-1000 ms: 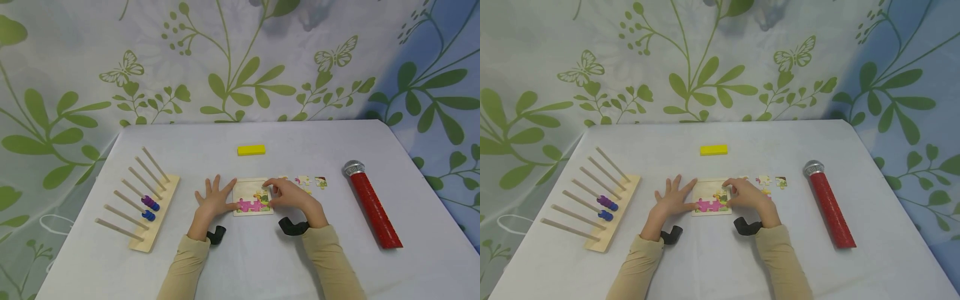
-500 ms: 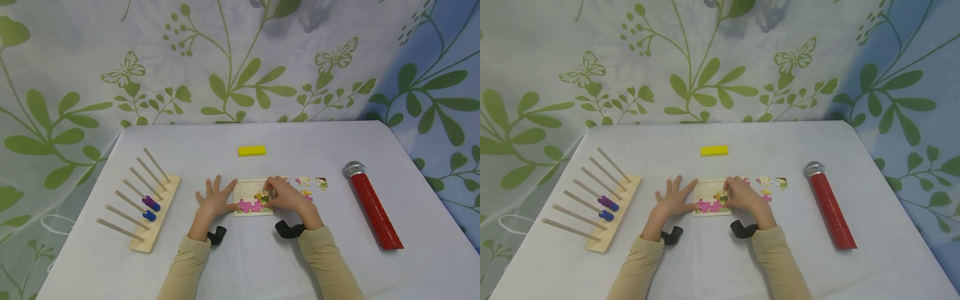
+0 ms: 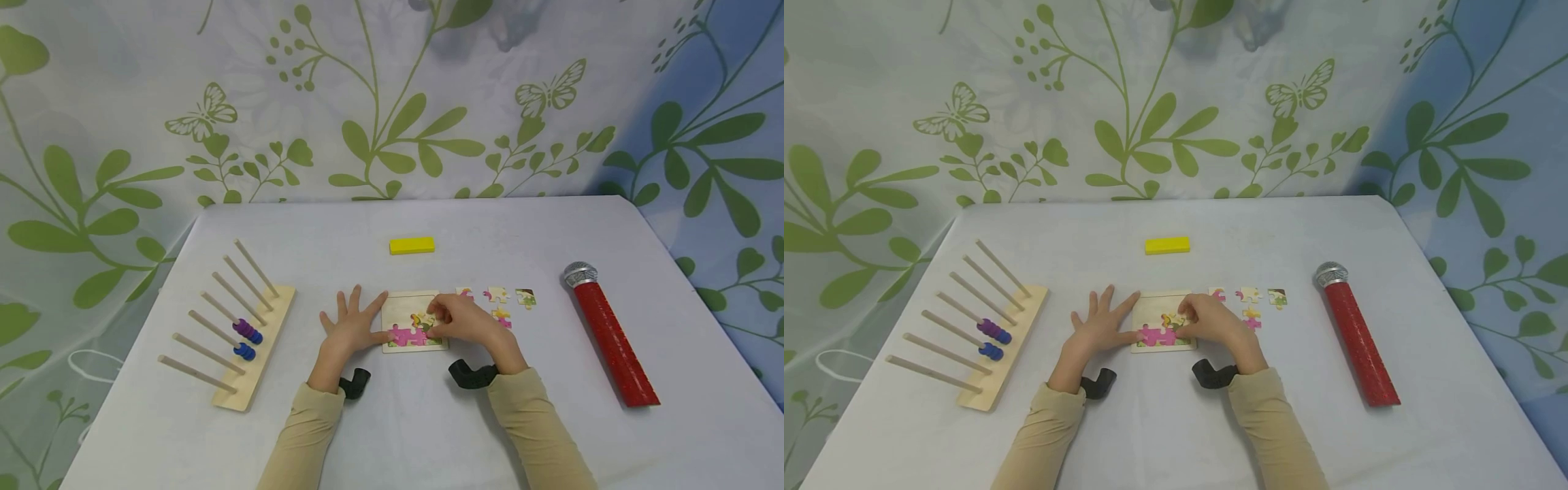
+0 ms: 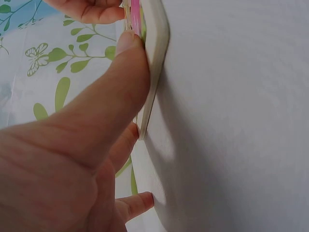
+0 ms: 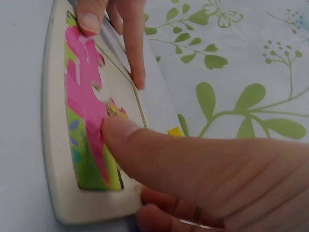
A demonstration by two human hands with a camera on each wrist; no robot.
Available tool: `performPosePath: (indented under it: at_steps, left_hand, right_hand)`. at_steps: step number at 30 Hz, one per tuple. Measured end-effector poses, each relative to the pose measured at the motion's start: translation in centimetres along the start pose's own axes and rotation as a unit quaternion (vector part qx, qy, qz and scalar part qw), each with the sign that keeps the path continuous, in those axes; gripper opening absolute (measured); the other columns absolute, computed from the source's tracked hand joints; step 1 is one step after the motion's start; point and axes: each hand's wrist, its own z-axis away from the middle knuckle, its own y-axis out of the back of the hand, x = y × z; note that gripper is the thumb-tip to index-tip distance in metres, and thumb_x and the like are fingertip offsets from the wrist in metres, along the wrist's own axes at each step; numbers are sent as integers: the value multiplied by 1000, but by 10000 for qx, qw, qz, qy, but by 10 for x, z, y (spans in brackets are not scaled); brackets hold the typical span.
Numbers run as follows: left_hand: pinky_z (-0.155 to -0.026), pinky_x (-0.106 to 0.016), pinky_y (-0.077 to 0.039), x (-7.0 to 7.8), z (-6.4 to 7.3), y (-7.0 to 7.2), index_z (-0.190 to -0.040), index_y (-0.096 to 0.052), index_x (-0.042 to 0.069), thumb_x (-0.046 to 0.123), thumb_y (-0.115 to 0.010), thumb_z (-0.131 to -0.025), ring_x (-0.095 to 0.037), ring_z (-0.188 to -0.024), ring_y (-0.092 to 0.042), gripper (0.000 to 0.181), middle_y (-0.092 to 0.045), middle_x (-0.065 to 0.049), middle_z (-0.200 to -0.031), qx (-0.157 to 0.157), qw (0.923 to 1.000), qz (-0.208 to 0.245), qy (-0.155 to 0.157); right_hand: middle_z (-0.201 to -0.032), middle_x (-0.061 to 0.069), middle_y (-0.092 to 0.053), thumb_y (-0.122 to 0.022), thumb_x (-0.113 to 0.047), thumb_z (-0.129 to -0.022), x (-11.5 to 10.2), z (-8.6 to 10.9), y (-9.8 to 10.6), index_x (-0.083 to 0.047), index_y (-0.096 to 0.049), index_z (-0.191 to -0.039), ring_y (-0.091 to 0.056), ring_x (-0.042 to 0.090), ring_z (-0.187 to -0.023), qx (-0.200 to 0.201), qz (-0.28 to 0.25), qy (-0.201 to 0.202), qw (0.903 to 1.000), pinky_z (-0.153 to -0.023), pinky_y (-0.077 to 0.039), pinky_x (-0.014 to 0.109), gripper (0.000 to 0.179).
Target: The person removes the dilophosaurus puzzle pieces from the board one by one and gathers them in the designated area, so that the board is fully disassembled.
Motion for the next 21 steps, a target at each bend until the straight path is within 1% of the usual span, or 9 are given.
performPosePath:
  at_steps: [3, 6, 9, 12, 14, 18, 19, 21]
  left_hand:
    - [-93, -70, 0, 1, 0, -1, -142, -27, 33, 49, -66, -77, -42, -132, 7, 78, -3, -14, -150, -25, 10000, -37, 1]
    - [-94, -69, -1, 3, -1, -1, -142, -27, 34, 48, -66, -77, -42, -133, 7, 78, -2, -14, -150, -36, 10000, -54, -4]
    - [-94, -69, 0, 3, -1, -1, -143, -26, 34, 49, -66, -77, -41, -133, 8, 78, -2, -14, -150, -66, 10000, -18, -19]
    - [-93, -69, 1, 3, 0, -1, -143, -26, 34, 49, -66, -77, -42, -132, 8, 79, -1, -14, -150, -77, 10000, 17, -11]
    - [-93, -69, 1, 3, 1, 0, -142, -27, 33, 48, -67, -76, -42, -132, 8, 78, -2, -14, -150, -64, 10000, 33, 18]
    - [-93, -70, 1, 3, 3, 1, -142, -28, 32, 47, -67, -77, -42, -132, 8, 78, -3, -15, -150, -8, 10000, 27, 20]
    - [-93, -70, 1, 3, 3, 1, -142, -28, 32, 47, -67, -77, -43, -132, 8, 78, -3, -15, -150, 2, 10000, 40, 12]
    - [-93, -70, 1, 2, 3, 1, -142, -28, 31, 47, -67, -77, -43, -132, 7, 78, -3, -16, -149, 15, 10000, 56, -12]
  right_hand:
    - [-77, 3, -49, -76, -20, -73, -5, 0, -3, -2, -56, -95, -44, 16, -70, 75, 139, -131, 9998, -64, -40, 29, 35]
    - [-79, 3, -49, -76, -19, -74, -9, 2, -4, -4, -56, -93, -45, 16, -71, 144, 245, -291, 9992, -64, -41, 29, 32]
    - [-78, 3, -51, -75, -17, -74, -5, 5, 1, -4, -57, -91, -46, 16, -70, 51, 90, -180, 9998, -63, -41, 29, 28]
    - [-82, 5, -54, -74, -14, -75, 8, 11, 17, -5, -59, -95, -49, 17, -71, -17, -218, -90, 9997, -63, -42, 29, 27]
    - [-87, 6, -55, -73, -13, -75, 20, 21, 32, -6, -59, -99, -50, 19, -75, 74, -339, -184, 9992, -62, -44, 30, 29]
    - [-92, 9, -53, -70, -11, -77, 49, 50, 64, -4, -58, -104, -50, 23, -81, 412, -455, -677, 9958, -63, -45, 32, 31]
    - [-91, 9, -53, -70, -12, -77, 56, 57, 70, -3, -57, -105, -50, 23, -82, 454, -463, -854, 9942, -63, -45, 32, 32]
    - [-89, 9, -51, -70, -13, -78, 68, 71, 80, -2, -57, -105, -49, 24, -83, 456, -468, -1083, 9920, -65, -44, 32, 32]
